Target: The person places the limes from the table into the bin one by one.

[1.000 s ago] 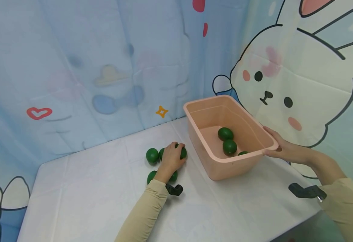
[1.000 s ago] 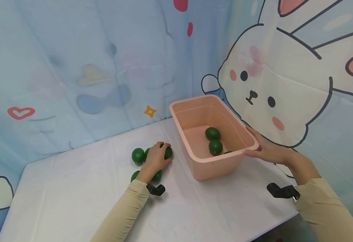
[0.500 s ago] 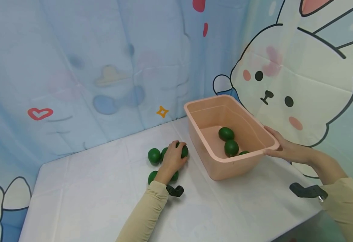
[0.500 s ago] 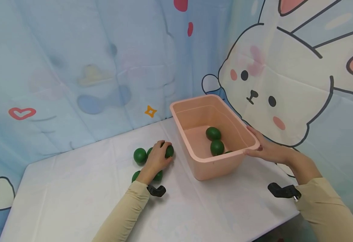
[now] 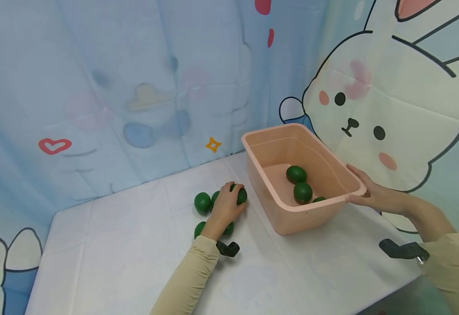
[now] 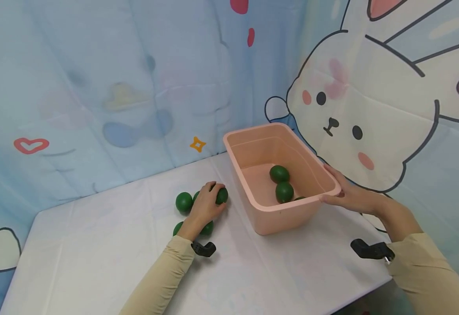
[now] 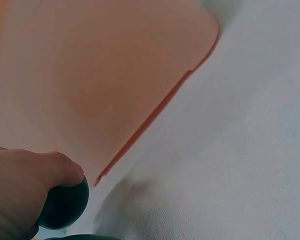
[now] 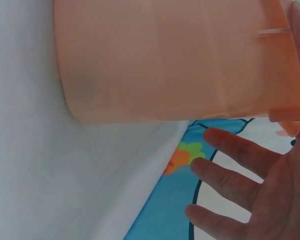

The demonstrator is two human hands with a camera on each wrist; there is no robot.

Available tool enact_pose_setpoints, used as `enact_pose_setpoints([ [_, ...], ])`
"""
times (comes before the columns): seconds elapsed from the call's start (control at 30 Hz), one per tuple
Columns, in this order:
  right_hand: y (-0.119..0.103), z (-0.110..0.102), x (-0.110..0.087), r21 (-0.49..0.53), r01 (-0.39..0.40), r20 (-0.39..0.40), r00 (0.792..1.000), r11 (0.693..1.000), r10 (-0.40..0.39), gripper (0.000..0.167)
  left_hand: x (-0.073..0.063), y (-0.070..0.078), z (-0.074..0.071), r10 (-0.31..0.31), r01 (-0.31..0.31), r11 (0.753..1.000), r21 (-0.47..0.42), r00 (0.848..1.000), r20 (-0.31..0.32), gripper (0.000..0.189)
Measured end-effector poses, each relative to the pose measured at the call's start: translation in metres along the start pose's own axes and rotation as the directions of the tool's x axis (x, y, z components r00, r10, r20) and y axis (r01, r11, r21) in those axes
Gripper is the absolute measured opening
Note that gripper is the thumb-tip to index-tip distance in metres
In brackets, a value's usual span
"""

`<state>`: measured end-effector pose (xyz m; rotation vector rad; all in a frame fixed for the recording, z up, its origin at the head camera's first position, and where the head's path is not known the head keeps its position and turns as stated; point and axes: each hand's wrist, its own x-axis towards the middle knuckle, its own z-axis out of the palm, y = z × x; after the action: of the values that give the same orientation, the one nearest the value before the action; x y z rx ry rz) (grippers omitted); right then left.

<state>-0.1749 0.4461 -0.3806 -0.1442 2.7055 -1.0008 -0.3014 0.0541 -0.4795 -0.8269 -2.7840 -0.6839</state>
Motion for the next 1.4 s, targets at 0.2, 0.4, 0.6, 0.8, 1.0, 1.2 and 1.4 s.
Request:
enact_pose_setpoints([
  [0.2,-0.002,0.000,-0.002,0.000,0.005,-0.006,1.000,1.000,-0.005,0.095,0.000,0.003,-0.004,0.009,-0.009,1.000,0.004,1.000,-0.019,0.053],
  [0.4,-0.005,0.001,-0.003,0.006,0.018,-0.008,1.000,1.000,-0.018,0.096,0.001,0.005,-0.010,0.009,-0.009,1.000,0.000,0.999,-0.040,0.054],
  [0.6,-0.005,0.001,-0.003,0.019,0.024,0.001,1.000,1.000,-0.024,0.095,0.001,0.007,-0.016,0.018,-0.019,1.000,-0.014,0.999,-0.044,0.055],
  [0.8,-0.002,0.001,-0.002,0.020,0.012,0.005,1.000,1.000,-0.012,0.094,0.001,0.012,-0.024,0.025,-0.028,0.999,-0.040,0.997,-0.075,0.056],
  [1.0,-0.001,0.000,-0.002,0.008,0.005,0.002,1.000,1.000,-0.005,0.094,0.002,0.019,-0.033,0.049,-0.053,0.998,-0.033,0.991,-0.124,0.055],
  [1.2,-0.001,0.000,-0.002,0.014,0.008,0.006,1.000,1.000,-0.008,0.095,0.003,0.026,-0.043,0.060,-0.065,0.998,-0.027,0.985,-0.163,0.054],
  [1.4,-0.002,0.000,-0.001,0.009,0.000,0.011,1.000,1.000,0.000,0.095,0.003,0.030,-0.052,0.069,-0.076,0.997,-0.030,0.979,-0.193,0.053],
])
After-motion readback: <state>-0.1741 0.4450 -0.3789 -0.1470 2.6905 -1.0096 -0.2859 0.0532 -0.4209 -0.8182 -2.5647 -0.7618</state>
